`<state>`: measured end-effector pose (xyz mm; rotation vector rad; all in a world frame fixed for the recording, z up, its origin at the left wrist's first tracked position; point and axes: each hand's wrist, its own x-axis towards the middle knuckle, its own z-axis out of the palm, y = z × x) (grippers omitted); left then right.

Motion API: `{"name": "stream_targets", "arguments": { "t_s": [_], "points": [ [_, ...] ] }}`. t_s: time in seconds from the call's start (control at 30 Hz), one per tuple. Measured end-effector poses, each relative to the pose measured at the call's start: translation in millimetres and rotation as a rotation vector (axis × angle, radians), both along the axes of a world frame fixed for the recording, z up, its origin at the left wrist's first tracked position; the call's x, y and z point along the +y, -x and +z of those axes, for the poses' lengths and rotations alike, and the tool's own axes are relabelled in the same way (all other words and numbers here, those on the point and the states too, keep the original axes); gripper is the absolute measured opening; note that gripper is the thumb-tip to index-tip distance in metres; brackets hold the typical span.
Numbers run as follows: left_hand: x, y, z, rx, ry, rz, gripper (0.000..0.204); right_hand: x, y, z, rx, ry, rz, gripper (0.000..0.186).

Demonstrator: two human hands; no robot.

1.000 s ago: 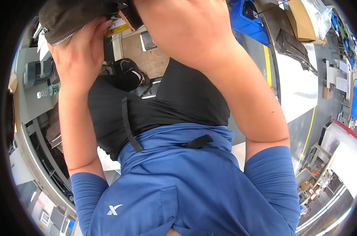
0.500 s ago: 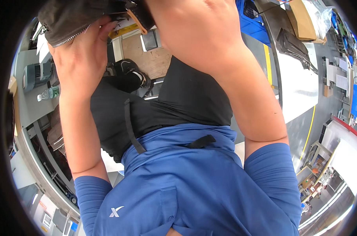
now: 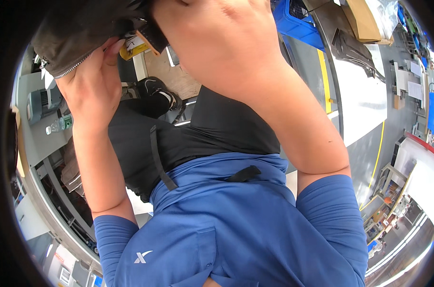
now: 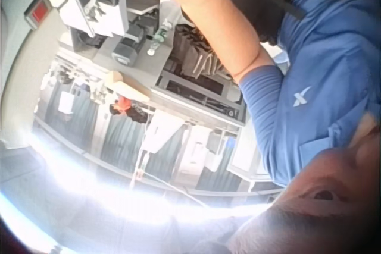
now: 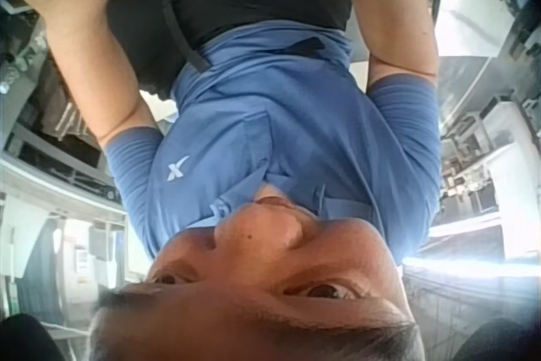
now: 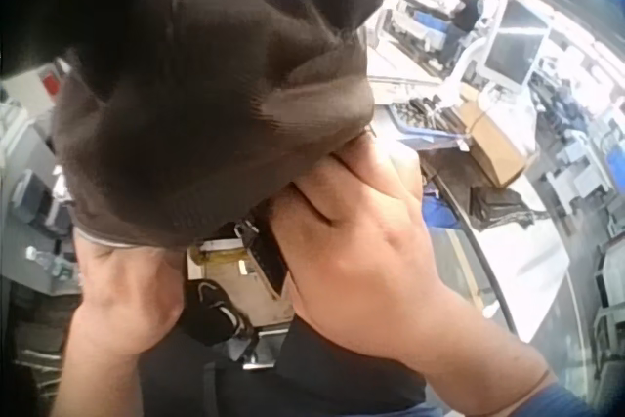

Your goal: The recorder is sewing a small leather pouch with a fabric lining using an industrial sewing machine.

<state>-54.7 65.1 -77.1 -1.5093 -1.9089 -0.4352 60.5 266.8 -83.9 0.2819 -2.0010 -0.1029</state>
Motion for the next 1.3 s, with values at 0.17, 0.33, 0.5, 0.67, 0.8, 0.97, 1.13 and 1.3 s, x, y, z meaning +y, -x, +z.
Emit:
{"name": "stream_targets", "arguments": {
  "t_s": [0.17, 0.33, 0.5, 0.67, 0.8, 0.97, 1.13, 1.3],
  "points": [
    [1, 0, 4, 0.025, 0.023, -0.011, 0.021, -1, -2, -2, -0.043, 0.025, -0.035, 0.021],
    [2, 3, 7, 0.054, 0.036, -0.018, 0.022, -1, 4, -8, 0.134, 0.096, 0.09, 0.021],
    [-2, 5, 11, 0.081, 0.056, -0.015, 0.023, -7, -4, -2, -0.094, 0.122, 0.042, 0.02],
    [9, -4, 13, 0.103, -0.018, -0.015, 0.021, -16, -10, -2, -0.103, 0.109, -0.09, 0.021],
    [9, 53, -110, -0.02, -0.603, -0.146, 0.04, -21, -6, -3, -0.088, 0.14, -0.06, 0.023],
    [-18, 25, -27, 0.375, -0.06, -0.008, 0.04, -31, -14, -1, -0.24, 0.276, -0.086, 0.032],
    [-5, 5, 3, 0.205, 0.008, -0.082, 0.04, -23, -13, -8, -0.197, 0.081, -0.209, 0.04],
    [4, 12, 4, 0.151, -0.138, -0.155, 0.04, -23, -17, -1, -0.287, 0.16, -0.18, 0.04]
  ]
}}
